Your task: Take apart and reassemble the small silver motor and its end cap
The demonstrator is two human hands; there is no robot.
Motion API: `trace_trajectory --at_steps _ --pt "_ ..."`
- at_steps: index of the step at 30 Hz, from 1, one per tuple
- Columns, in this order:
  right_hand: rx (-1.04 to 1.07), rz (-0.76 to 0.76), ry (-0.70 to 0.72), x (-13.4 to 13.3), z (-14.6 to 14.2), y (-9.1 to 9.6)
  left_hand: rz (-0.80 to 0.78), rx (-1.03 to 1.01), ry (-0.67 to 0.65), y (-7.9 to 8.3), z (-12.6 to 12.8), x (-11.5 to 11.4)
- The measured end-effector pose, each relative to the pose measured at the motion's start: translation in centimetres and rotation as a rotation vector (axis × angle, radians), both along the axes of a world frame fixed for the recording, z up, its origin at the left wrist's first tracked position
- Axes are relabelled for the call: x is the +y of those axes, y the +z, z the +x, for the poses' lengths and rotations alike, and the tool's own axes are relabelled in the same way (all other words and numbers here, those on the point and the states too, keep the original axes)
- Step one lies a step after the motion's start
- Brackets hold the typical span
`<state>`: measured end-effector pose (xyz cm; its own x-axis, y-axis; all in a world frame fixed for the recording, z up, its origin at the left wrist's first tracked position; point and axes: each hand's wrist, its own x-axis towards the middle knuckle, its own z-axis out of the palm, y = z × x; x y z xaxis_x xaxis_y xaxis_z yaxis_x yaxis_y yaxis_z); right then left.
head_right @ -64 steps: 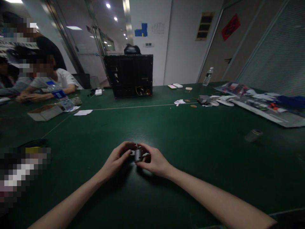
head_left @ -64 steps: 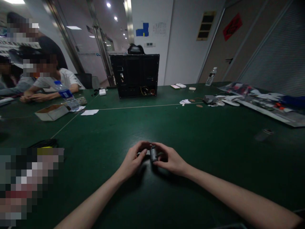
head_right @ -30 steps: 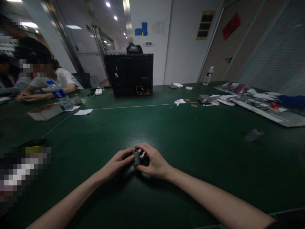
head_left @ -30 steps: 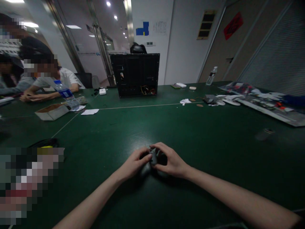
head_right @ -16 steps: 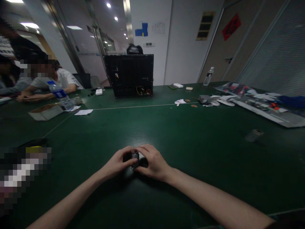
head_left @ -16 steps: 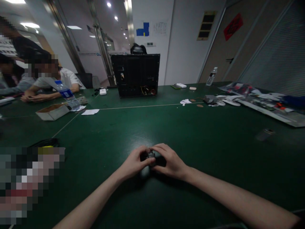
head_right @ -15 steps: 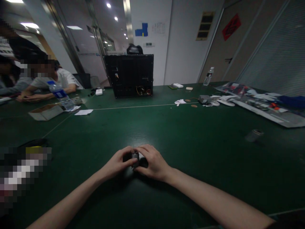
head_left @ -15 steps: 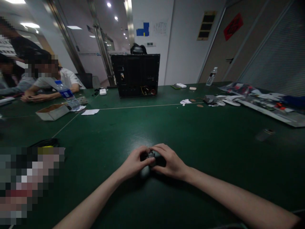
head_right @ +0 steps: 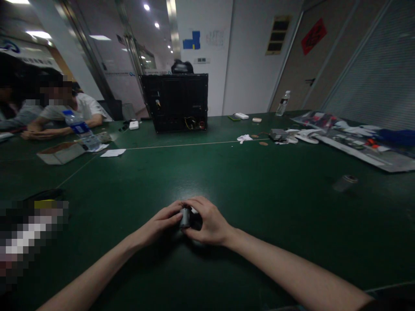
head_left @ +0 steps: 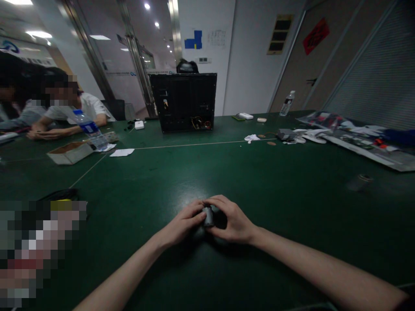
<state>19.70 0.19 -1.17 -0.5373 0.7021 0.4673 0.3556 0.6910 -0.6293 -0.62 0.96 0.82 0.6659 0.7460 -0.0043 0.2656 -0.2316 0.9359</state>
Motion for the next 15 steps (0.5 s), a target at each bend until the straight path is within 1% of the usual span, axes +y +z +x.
trace_trajectory --at_steps 3,5,10,15 --pt "-0.005 0.022 -0.015 -0.05 -0.19 -0.02 0.016 0.014 -0.003 0.21 0.04 -0.07" --pt "-0.01 0.041 -0.021 -0.04 -0.29 -0.2 0.047 0.024 0.021 0.22 0.14 -0.09" --pt "-0.056 0.102 -0.02 0.05 -0.22 -0.56 0.16 0.089 0.156 -0.18 0.41 0.01" --pt "-0.132 0.113 0.008 -0.11 -0.06 -0.18 0.287 0.127 0.267 -0.67 0.47 0.18"
